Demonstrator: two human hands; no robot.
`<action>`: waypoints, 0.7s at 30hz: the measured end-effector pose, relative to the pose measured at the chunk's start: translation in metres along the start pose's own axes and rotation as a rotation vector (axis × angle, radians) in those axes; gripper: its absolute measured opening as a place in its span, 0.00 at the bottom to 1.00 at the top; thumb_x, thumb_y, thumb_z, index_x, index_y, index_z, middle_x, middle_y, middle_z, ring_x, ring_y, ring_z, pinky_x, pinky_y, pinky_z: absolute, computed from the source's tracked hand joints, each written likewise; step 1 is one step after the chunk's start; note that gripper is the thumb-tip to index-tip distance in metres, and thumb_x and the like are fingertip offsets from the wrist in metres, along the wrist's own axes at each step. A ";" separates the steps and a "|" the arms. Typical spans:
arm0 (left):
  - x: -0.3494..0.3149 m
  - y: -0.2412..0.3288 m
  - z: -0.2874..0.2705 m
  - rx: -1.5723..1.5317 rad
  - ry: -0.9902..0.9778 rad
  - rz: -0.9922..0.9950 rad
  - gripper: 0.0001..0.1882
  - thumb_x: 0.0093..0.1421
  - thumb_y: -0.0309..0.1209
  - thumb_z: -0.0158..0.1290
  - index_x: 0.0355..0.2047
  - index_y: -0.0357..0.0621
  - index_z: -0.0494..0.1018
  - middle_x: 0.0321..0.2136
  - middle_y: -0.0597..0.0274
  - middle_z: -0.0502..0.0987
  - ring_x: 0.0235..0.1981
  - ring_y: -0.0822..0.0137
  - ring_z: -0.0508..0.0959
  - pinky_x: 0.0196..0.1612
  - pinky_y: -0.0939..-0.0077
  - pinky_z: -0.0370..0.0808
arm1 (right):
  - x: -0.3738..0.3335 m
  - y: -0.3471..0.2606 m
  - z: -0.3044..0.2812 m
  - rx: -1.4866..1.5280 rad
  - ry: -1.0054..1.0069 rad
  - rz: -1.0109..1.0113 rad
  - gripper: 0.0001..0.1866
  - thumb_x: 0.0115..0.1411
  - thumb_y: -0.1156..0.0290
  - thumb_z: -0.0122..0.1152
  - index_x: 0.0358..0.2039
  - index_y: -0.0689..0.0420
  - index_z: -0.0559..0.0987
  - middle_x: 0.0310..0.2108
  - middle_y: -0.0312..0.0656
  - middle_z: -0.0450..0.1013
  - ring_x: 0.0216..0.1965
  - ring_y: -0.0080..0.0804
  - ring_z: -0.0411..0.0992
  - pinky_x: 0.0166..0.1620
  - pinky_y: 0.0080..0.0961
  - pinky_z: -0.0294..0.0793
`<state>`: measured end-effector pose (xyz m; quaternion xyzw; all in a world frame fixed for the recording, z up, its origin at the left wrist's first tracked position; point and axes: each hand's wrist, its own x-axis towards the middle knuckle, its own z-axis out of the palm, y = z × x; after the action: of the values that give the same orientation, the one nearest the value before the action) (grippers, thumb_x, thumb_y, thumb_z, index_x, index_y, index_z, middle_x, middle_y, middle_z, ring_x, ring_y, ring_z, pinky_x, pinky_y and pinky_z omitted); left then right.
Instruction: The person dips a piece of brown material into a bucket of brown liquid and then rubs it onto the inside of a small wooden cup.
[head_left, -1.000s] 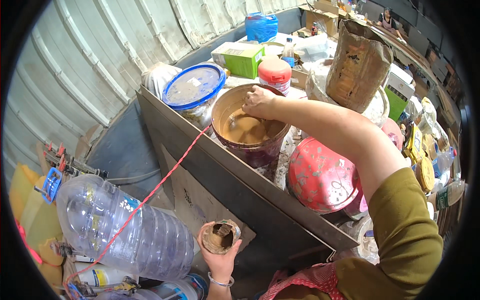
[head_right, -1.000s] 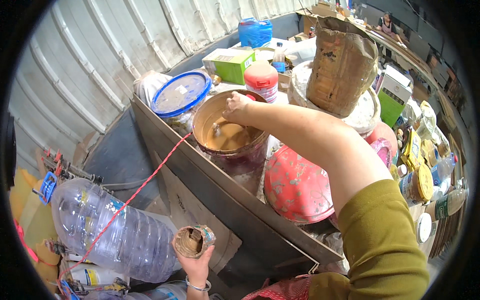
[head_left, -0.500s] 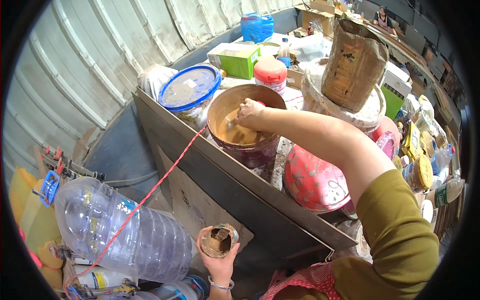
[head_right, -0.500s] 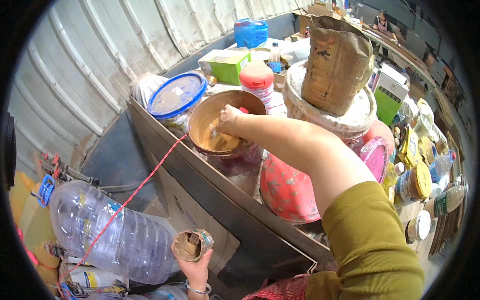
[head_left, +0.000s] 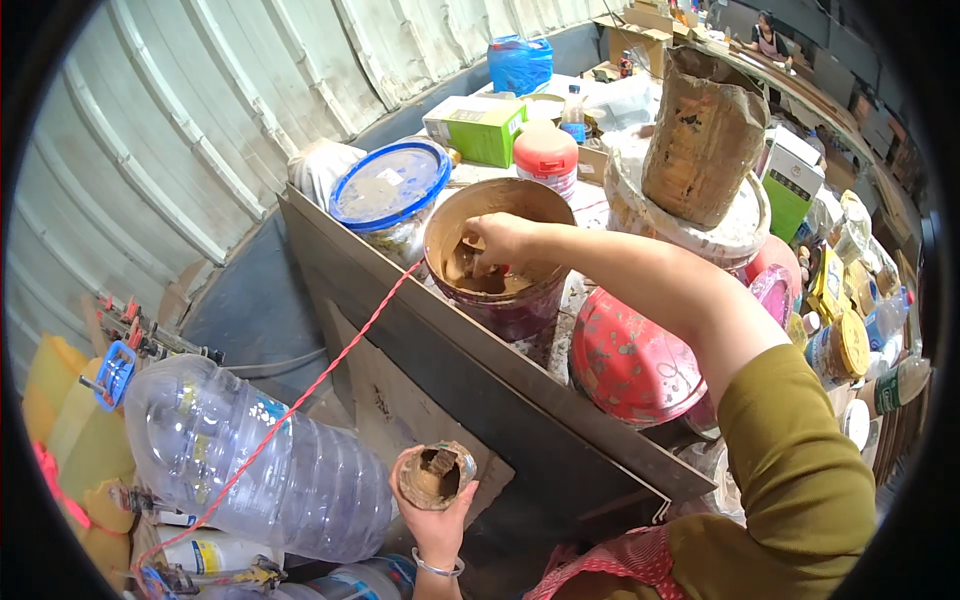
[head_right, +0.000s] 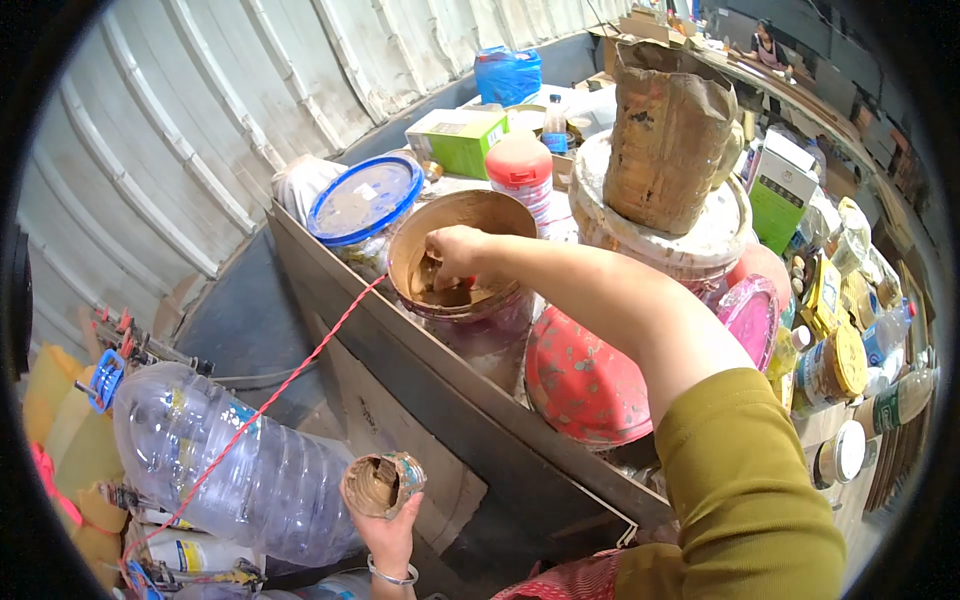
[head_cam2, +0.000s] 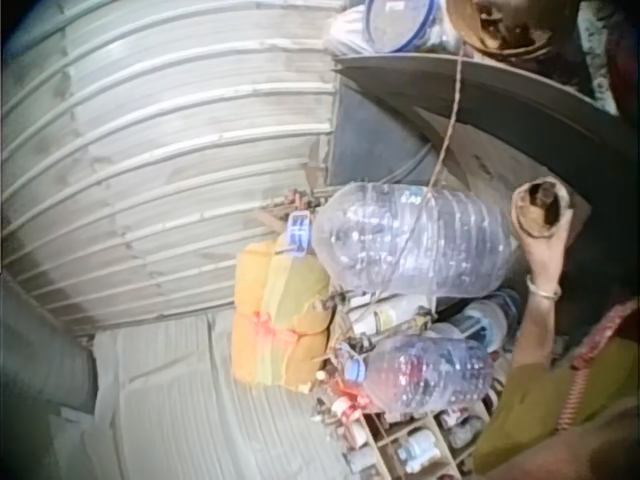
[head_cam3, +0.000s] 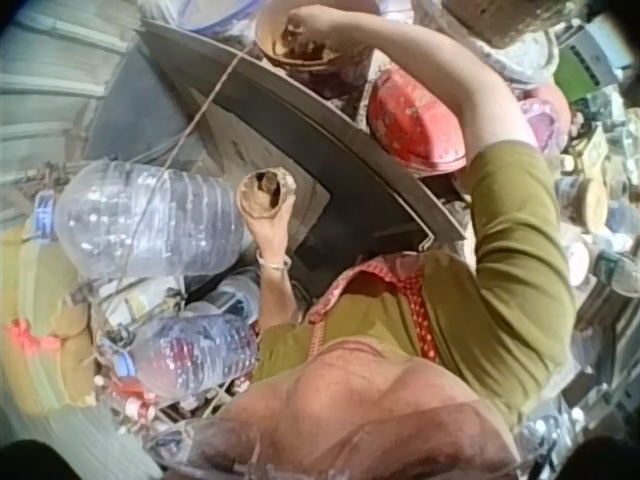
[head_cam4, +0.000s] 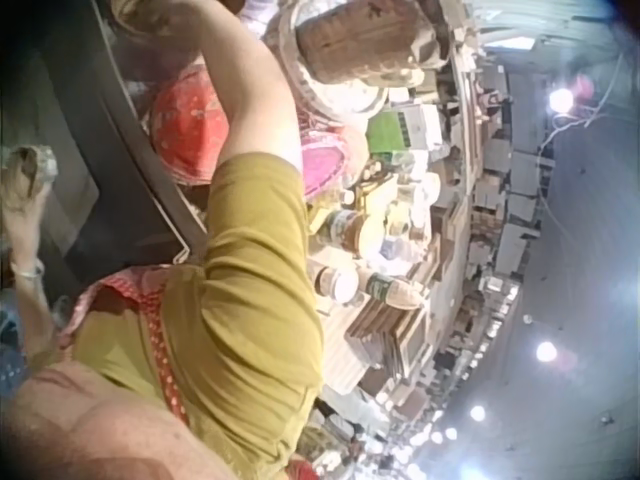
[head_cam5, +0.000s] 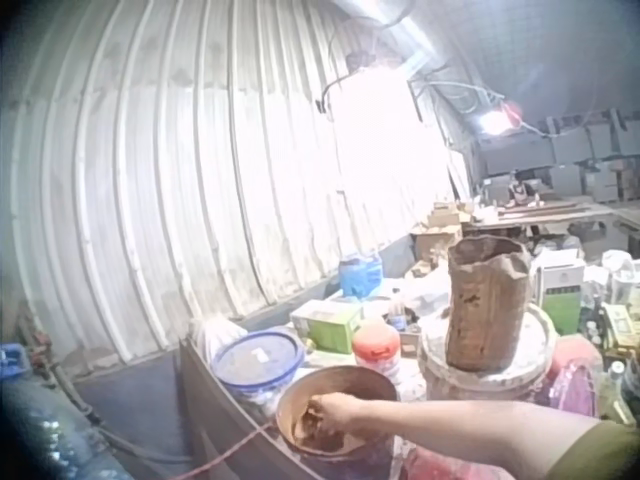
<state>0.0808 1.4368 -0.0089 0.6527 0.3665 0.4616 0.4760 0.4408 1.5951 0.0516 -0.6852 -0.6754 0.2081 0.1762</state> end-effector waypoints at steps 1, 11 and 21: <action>0.004 0.001 0.000 0.024 -0.005 0.025 0.43 0.41 0.23 0.68 0.55 0.37 0.56 0.52 0.54 0.63 0.52 0.61 0.68 0.56 0.67 0.66 | -0.002 -0.001 -0.007 0.027 0.013 0.011 0.38 0.36 0.62 0.74 0.50 0.61 0.71 0.46 0.51 0.73 0.50 0.45 0.71 0.51 0.33 0.70; 0.092 0.048 0.030 -0.004 -0.118 0.106 0.35 0.47 0.24 0.65 0.54 0.37 0.60 0.48 0.57 0.71 0.49 0.66 0.73 0.54 0.72 0.68 | -0.033 0.000 -0.077 -0.020 0.116 -0.032 0.39 0.40 0.62 0.75 0.52 0.63 0.69 0.50 0.49 0.72 0.51 0.40 0.71 0.53 0.30 0.69; 0.136 0.041 0.053 0.083 -0.163 0.175 0.33 0.48 0.28 0.66 0.52 0.37 0.63 0.46 0.55 0.73 0.47 0.64 0.74 0.52 0.70 0.70 | -0.049 -0.037 -0.126 -0.139 0.201 -0.044 0.42 0.39 0.57 0.73 0.55 0.59 0.68 0.50 0.44 0.73 0.51 0.41 0.70 0.52 0.33 0.68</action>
<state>0.1744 1.5350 0.0580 0.7366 0.2871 0.4312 0.4348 0.4750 1.5519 0.1805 -0.6983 -0.6819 0.0869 0.1995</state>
